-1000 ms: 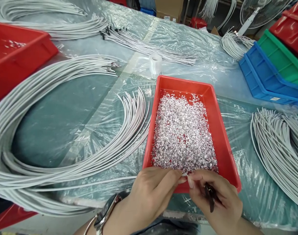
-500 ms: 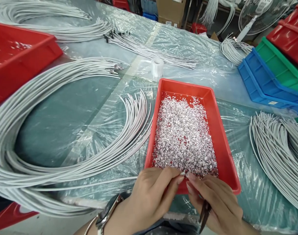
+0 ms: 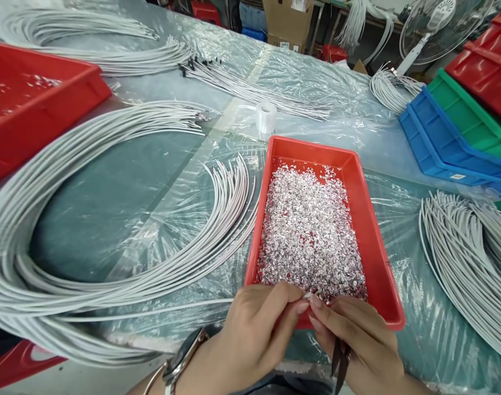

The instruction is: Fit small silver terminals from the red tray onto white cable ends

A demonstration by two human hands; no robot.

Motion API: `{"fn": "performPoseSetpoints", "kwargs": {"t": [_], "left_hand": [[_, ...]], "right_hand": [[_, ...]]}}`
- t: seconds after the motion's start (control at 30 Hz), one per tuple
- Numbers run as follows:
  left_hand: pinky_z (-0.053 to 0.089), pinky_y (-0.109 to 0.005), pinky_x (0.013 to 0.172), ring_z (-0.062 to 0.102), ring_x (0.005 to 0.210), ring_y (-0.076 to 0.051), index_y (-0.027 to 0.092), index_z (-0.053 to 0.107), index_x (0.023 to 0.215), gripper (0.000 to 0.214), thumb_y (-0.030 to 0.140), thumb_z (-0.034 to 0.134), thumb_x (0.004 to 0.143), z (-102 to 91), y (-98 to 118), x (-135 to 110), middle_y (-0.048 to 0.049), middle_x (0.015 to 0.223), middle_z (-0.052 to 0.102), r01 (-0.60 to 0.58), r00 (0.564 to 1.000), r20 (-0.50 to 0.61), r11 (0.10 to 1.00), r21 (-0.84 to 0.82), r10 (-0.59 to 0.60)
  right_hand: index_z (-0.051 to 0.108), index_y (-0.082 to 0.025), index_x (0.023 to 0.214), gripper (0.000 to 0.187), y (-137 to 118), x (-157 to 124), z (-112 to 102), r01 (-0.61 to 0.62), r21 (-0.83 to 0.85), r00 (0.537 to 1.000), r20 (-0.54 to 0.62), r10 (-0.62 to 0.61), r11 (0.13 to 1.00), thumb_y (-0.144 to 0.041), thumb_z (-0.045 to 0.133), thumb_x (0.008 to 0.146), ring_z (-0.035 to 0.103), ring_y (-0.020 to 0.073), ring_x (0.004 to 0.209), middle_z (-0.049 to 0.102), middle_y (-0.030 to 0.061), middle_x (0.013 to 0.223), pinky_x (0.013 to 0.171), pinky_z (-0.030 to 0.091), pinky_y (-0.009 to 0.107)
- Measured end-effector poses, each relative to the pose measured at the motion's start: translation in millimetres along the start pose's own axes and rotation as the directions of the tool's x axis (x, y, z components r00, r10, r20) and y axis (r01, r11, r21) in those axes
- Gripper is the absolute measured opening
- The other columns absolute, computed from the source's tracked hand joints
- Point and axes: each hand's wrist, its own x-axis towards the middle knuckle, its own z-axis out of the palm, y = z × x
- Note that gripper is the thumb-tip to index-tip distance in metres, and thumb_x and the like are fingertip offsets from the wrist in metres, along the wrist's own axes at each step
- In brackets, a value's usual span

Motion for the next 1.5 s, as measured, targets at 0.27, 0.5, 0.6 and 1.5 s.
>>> {"fn": "performPoseSetpoints", "kwargs": {"t": [0.27,0.5,0.6,1.5], "left_hand": [[0.037,-0.023,0.049,0.049,0.050,-0.010,0.016,0.052,0.089,0.013,0.013,0.040,0.093,-2.6,-0.7,-1.5,0.0026,0.061,0.055,0.032,0.999,0.016,0.999,-0.028,-0.032],[0.039,-0.025,0.052,0.053,0.053,-0.011,0.017,0.052,0.090,0.013,0.015,0.039,0.094,-3.0,0.1,-3.8,0.0022,0.064,0.058,0.039,0.999,0.024,0.999,0.006,-0.039],[0.039,-0.025,0.050,0.053,0.052,-0.011,0.017,0.051,0.090,0.014,0.015,0.038,0.094,-3.6,0.5,-3.0,0.0018,0.064,0.058,0.013,0.999,0.029,1.000,0.006,-0.013],[0.046,-0.025,0.046,0.060,0.050,-0.013,0.011,0.053,0.098,0.018,0.010,0.036,0.094,1.5,-0.7,-2.3,-0.0016,0.064,0.064,-0.153,0.988,0.039,0.971,0.186,0.148]], "right_hand": [[0.069,-0.025,0.103,0.029,-0.2,7.1,-3.6,-0.223,0.332,0.972,0.010,0.233,0.917,-0.009,0.060,0.081,0.062,0.0129,0.047,0.069,0.0000,0.062,0.039,0.047,0.020],[0.074,-0.029,0.088,0.023,3.2,17.7,-5.7,-0.401,0.562,0.910,0.151,0.387,0.724,-0.009,0.065,0.078,0.068,0.0119,0.053,0.074,-0.0025,0.070,0.048,0.054,0.016],[0.073,-0.027,0.084,0.022,3.8,17.0,-6.6,-0.437,0.578,0.893,0.190,0.407,0.689,-0.008,0.065,0.077,0.068,0.0111,0.056,0.074,-0.0032,0.070,0.052,0.055,0.015],[0.062,-0.021,0.091,0.024,-4.9,3.0,-2.8,-0.135,-0.028,0.979,-0.155,0.129,0.990,-0.004,0.060,0.074,0.062,0.0120,0.049,0.067,-0.0016,0.063,0.051,0.054,0.022]]}}
